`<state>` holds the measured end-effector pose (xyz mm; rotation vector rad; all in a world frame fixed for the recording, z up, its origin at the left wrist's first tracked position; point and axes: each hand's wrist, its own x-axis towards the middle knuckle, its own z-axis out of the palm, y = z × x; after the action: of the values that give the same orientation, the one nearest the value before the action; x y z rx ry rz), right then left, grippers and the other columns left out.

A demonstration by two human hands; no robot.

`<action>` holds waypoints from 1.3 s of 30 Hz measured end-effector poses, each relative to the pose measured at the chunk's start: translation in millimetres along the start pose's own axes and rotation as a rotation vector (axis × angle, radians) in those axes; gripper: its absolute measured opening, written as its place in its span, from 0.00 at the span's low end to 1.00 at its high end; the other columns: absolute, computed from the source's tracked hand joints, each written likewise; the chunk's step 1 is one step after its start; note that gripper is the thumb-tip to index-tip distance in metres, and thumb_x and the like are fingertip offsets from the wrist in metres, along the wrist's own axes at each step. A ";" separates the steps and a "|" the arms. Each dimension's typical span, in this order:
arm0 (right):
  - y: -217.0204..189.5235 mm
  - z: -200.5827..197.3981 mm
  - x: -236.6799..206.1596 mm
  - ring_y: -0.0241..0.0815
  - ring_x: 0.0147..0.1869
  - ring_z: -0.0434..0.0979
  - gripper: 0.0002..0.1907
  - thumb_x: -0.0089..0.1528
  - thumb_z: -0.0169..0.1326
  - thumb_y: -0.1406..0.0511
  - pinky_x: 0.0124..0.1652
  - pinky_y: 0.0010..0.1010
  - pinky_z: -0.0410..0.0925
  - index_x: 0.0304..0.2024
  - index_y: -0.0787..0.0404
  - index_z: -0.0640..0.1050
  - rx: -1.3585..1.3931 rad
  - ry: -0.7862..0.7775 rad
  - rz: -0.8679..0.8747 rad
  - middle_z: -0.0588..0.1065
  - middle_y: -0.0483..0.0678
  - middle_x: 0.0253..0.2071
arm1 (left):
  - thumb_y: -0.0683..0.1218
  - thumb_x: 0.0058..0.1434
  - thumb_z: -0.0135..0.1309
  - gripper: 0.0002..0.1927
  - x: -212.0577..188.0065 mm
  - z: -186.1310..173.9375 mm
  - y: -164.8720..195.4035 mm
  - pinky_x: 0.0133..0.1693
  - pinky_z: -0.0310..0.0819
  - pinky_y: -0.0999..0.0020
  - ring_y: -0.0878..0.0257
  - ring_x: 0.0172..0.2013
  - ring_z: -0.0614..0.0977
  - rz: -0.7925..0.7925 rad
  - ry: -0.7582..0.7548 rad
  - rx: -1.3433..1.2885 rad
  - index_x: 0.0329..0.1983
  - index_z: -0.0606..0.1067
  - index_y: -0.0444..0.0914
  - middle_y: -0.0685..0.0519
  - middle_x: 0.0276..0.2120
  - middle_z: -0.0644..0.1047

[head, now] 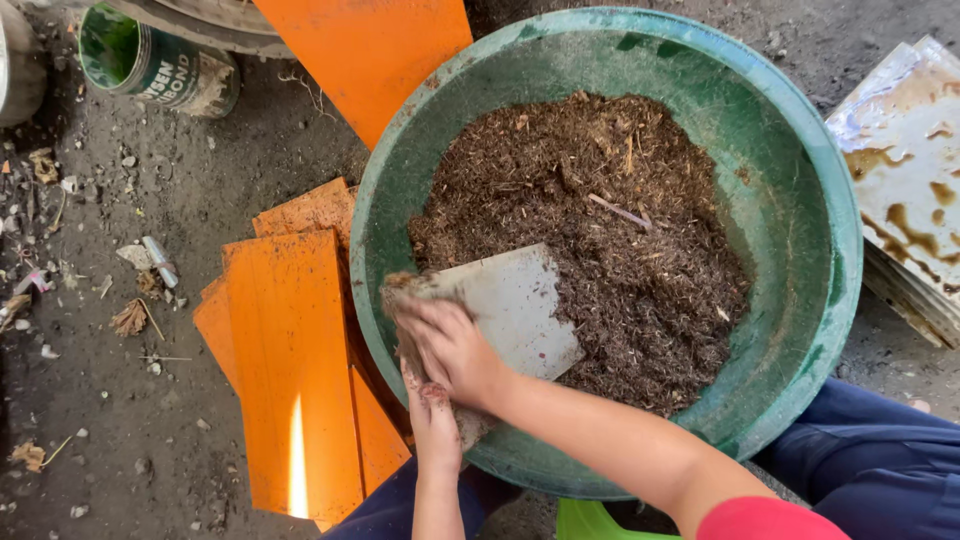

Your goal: The person scoops soil from a large green basin and packs it into rectangular trays using their hands. They repeatedly fill each tray, patting the soil down to level the surface before setting the filled tray aside.

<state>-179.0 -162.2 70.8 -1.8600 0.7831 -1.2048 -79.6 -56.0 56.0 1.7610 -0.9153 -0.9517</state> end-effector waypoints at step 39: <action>77.7 -27.5 -121.2 0.57 0.68 0.70 0.15 0.66 0.46 0.64 0.68 0.47 0.61 0.52 0.63 0.76 -0.090 0.161 0.251 0.72 0.56 0.65 | 0.61 0.74 0.31 0.37 3.4 -3.7 9.2 0.57 0.61 0.56 0.56 0.73 0.54 -0.276 0.202 -0.755 0.80 0.46 0.40 0.50 0.79 0.48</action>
<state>-255.2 -111.0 -43.5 -1.6900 1.1402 -1.1830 -76.5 -60.5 64.8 1.2985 -0.1310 -1.0845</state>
